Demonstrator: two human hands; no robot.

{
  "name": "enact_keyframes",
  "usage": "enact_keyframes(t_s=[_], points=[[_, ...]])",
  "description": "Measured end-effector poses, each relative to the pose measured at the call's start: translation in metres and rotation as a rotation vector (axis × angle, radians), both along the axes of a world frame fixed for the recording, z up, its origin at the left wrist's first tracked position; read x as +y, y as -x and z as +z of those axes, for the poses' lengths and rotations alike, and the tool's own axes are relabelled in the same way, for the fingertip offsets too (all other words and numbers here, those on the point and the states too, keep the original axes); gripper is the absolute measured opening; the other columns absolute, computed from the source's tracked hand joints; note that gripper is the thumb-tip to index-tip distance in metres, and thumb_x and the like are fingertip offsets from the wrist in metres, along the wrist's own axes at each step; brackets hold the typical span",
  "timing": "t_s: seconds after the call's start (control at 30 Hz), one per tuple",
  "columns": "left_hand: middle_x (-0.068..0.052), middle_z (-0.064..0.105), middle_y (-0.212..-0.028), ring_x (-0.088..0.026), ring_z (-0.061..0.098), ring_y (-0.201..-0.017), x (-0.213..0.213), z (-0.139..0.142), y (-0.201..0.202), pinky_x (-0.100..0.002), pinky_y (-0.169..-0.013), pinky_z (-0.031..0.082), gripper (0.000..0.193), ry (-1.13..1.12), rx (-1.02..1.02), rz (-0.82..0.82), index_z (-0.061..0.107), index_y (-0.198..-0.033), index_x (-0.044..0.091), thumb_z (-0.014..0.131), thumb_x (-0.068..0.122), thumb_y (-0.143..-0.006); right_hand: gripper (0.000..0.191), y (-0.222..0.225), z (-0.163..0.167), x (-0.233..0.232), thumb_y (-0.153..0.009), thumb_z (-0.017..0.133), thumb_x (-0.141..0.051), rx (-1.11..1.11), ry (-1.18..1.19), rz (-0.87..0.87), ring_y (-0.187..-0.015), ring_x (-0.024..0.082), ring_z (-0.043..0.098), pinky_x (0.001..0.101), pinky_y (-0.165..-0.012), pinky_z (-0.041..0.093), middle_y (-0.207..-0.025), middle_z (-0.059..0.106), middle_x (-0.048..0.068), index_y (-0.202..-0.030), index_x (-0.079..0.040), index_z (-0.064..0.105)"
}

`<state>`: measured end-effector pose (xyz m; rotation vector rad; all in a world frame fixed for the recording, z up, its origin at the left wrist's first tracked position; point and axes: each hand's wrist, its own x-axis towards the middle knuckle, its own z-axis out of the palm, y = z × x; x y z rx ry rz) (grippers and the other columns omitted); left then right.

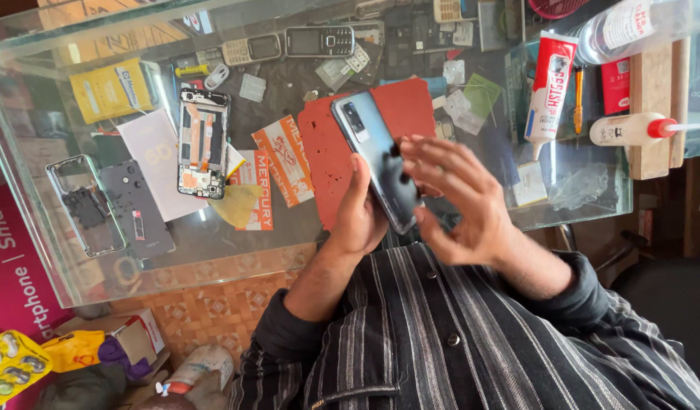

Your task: The person disassembles a smartphone on a red mat, working on the internal frame and battery area by hand. They apply adhesive from a glue tube along the phone frame, then fit the screen assembly back on and wrap rubber bands around the phone to hold it while the adhesive sets.

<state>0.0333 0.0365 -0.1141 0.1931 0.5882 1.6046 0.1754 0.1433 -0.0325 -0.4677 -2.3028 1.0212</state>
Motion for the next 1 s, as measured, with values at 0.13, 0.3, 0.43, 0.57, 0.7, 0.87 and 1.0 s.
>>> enact_keyframes(t_s=[0.13,0.3,0.43,0.57,0.7,0.87,1.0], points=[[-0.005,0.053,-0.137,-0.014,0.054,-0.124,0.0,0.006,0.006,-0.03,-0.095,0.047,0.065,-0.007,0.144,0.043,0.04,-0.15,0.005,0.041,0.057,-0.112,0.049,-0.006,0.001,-0.006,-0.079,0.068,-0.007,-0.041,0.047,0.073,-0.142,0.042,0.055,0.0526,-0.119,0.045,-0.141,0.063,0.022,-0.127,0.003,0.066],[-0.006,0.047,-0.13,-0.015,0.052,-0.114,0.005,0.006,0.004,-0.032,-0.091,0.046,0.059,-0.026,0.252,0.085,0.029,-0.155,0.006,0.048,0.047,-0.116,0.05,-0.011,-0.002,-0.003,-0.08,0.067,-0.006,-0.063,0.112,0.093,-0.143,0.042,0.054,0.0515,-0.119,0.045,-0.139,0.065,0.022,-0.129,0.004,0.066],[-0.007,0.045,-0.138,-0.018,0.054,-0.12,0.009,0.008,0.002,-0.037,-0.111,0.048,0.069,-0.076,0.329,0.123,0.017,-0.165,0.012,0.052,0.042,-0.113,0.05,-0.014,-0.004,-0.002,-0.08,0.069,-0.004,-0.079,0.159,0.101,-0.145,0.043,0.052,0.0512,-0.119,0.045,-0.141,0.064,0.022,-0.129,0.004,0.066],[-0.007,0.045,-0.134,-0.018,0.055,-0.118,0.012,0.01,0.005,-0.038,-0.116,0.048,0.074,-0.125,0.475,0.164,0.014,-0.168,0.013,0.06,0.036,-0.114,0.045,-0.013,-0.006,-0.003,-0.08,0.07,0.0,-0.096,0.147,0.074,-0.139,0.039,0.059,0.0482,-0.117,0.05,-0.135,0.068,0.021,-0.125,0.003,0.067],[-0.007,0.045,-0.134,-0.018,0.056,-0.121,0.012,0.01,0.007,-0.04,-0.11,0.053,0.087,-0.086,0.46,0.12,0.011,-0.168,0.014,0.071,0.023,-0.106,0.049,-0.013,-0.005,-0.007,-0.078,0.07,0.0,-0.136,0.042,0.015,-0.117,0.035,0.071,0.0425,-0.098,0.059,-0.127,0.07,0.021,-0.126,0.005,0.066],[-0.008,0.044,-0.142,-0.02,0.057,-0.129,0.012,0.009,0.007,-0.046,-0.115,0.058,0.098,-0.123,0.45,0.095,0.01,-0.167,0.017,0.078,0.006,-0.097,0.048,-0.014,-0.001,-0.014,-0.08,0.068,0.004,-0.131,-0.137,-0.042,-0.102,0.035,0.075,0.0395,-0.082,0.063,-0.12,0.072,0.02,-0.127,0.008,0.061],[-0.009,0.045,-0.141,-0.021,0.059,-0.127,0.014,0.009,0.008,-0.044,-0.112,0.057,0.096,-0.14,0.437,0.089,0.013,-0.168,0.017,0.077,0.005,-0.097,0.047,-0.013,0.001,-0.017,-0.081,0.065,0.007,-0.13,-0.23,-0.052,-0.102,0.034,0.076,0.0394,-0.082,0.063,-0.12,0.072,0.021,-0.128,0.01,0.059]])
